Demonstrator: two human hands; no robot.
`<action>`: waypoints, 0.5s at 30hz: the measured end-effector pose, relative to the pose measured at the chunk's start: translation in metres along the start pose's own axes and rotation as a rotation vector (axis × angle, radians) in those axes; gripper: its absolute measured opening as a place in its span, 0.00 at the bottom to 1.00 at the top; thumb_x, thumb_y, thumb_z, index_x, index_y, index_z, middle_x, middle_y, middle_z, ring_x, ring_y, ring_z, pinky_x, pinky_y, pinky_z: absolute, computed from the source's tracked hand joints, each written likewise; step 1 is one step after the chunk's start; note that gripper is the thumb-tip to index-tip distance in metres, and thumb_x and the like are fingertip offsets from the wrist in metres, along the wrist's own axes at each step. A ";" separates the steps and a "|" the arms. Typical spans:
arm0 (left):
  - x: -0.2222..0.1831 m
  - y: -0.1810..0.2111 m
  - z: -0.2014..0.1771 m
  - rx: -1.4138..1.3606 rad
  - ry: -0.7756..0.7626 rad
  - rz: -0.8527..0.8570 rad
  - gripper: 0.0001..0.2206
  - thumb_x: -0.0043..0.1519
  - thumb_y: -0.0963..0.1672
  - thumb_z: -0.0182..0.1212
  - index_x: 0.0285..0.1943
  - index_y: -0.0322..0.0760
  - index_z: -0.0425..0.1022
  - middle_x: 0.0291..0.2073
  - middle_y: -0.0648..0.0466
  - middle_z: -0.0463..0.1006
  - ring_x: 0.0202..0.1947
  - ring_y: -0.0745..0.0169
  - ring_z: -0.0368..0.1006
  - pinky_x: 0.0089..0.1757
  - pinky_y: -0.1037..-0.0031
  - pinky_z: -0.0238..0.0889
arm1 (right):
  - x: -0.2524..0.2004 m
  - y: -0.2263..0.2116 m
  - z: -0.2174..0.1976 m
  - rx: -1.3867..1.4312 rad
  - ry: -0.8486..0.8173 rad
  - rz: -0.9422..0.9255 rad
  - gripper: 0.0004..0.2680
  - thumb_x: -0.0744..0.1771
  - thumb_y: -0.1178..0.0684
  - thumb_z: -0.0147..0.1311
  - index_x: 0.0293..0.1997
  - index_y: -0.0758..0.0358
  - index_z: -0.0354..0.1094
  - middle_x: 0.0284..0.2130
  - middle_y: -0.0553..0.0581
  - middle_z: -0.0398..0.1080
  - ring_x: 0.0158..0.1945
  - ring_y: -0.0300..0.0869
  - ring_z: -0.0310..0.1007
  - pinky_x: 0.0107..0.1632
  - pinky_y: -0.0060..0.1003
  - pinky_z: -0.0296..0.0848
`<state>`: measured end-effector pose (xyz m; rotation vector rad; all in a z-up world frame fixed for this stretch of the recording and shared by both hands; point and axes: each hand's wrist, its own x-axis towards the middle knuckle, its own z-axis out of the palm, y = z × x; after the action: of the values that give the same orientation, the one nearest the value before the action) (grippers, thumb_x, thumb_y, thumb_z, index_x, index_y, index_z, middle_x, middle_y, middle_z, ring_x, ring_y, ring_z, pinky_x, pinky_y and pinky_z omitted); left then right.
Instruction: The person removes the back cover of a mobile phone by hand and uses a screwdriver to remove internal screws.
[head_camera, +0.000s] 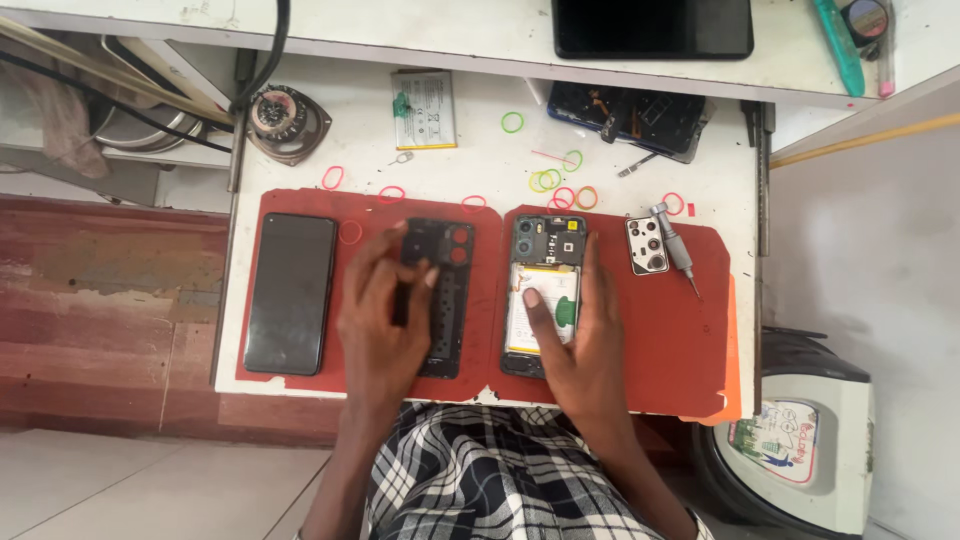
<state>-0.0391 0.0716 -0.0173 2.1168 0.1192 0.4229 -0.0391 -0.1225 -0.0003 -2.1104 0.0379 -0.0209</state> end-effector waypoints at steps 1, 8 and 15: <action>-0.003 -0.001 0.000 0.019 -0.028 0.044 0.06 0.64 0.39 0.65 0.39 0.32 0.71 0.66 0.47 0.69 0.67 0.45 0.66 0.58 0.60 0.68 | 0.002 0.000 -0.002 -0.082 0.009 -0.041 0.28 0.70 0.46 0.54 0.76 0.73 0.44 0.59 0.68 0.65 0.58 0.48 0.71 0.52 0.39 0.76; -0.007 0.002 0.015 0.192 -0.223 0.280 0.06 0.66 0.39 0.58 0.48 0.30 0.69 0.69 0.39 0.62 0.72 0.30 0.54 0.68 0.40 0.47 | 0.008 -0.002 -0.021 -0.205 0.018 -0.039 0.21 0.68 0.48 0.57 0.68 0.67 0.63 0.49 0.60 0.68 0.42 0.41 0.73 0.43 0.35 0.76; -0.006 0.005 0.020 0.154 -0.240 0.277 0.05 0.66 0.38 0.58 0.48 0.31 0.70 0.70 0.40 0.61 0.73 0.29 0.52 0.67 0.38 0.47 | 0.006 -0.007 -0.029 -0.219 0.053 -0.121 0.16 0.68 0.50 0.58 0.61 0.66 0.71 0.43 0.58 0.72 0.38 0.38 0.74 0.39 0.34 0.74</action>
<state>-0.0382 0.0518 -0.0247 2.3279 -0.2915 0.3255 -0.0334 -0.1439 0.0200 -2.3286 -0.0576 -0.1514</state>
